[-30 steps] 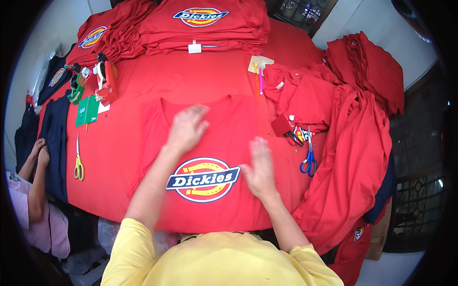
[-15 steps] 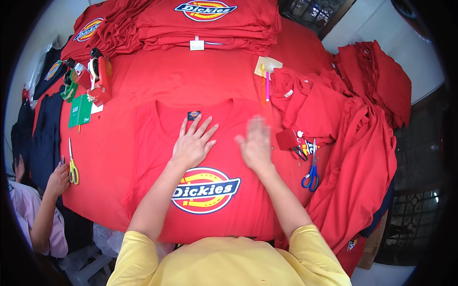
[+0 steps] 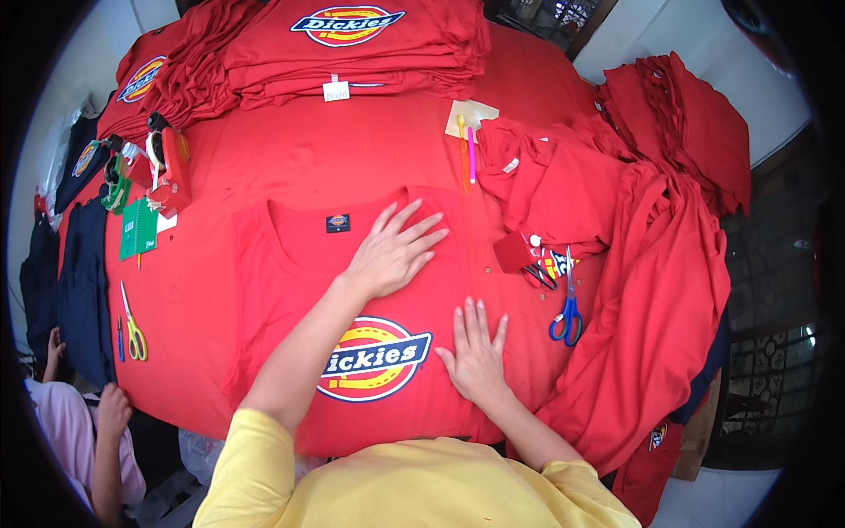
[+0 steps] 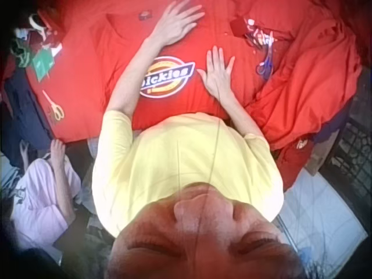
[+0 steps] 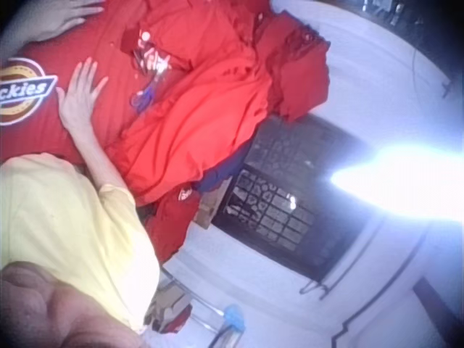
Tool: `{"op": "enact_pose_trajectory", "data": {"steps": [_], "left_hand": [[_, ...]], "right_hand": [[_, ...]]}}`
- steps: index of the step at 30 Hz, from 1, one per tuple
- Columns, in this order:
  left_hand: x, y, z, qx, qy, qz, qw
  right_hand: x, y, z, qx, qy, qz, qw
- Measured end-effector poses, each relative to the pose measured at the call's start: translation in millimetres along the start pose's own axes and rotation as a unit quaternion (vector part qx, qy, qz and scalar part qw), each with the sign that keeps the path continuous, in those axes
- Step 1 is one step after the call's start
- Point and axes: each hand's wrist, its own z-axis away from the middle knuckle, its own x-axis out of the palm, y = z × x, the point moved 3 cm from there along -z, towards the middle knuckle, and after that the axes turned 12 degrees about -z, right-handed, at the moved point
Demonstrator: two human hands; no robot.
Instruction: The person picks up red shirts from a large pile, spreads each one out on a table, and uses a lint roller and small shears to remove debris and loose threads.
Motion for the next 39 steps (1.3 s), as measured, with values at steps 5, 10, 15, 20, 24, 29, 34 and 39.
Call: {"op": "enact_pose_trajectory", "data": {"steps": [5,10,15,20,24,29,34,39], "left_hand": [[33.4,-40.9,-52.3,-0.074,-0.07,-0.081,0.992],[24.2,-48.4,-86.5,-0.091,-0.144,-0.07,0.983],[-3.0,-81.9,-61.9,-0.153,-0.01,0.039,0.987],[-49.1,-78.5,58.9,-0.247,0.081,-0.103,0.96],[-68.7,24.1,132.2,-0.327,0.012,0.162,0.931],[-44.3,132.7,179.4,-0.224,-0.079,0.178,0.955],[-37.0,152.7,174.1,-0.223,-0.067,0.06,0.97],[-33.3,152.8,177.7,-0.234,-0.087,0.075,0.965]], "right_hand": [[-9.3,46.8,60.1,0.072,0.106,-0.047,0.991],[-28.1,56.2,71.6,0.157,0.193,-0.141,0.958],[-35.1,8.0,77.5,0.039,0.223,-0.308,0.924],[-19.6,-40.8,76.5,-0.145,0.029,-0.262,0.954],[-5.5,-18.2,74.3,0.077,-0.002,-0.493,0.867],[-23.1,-14.0,45.9,0.07,-0.08,-0.473,0.874],[-22.1,-31.5,37.2,-0.064,-0.123,-0.216,0.967],[-24.8,-26.9,36.8,-0.057,-0.15,-0.278,0.947]]}}
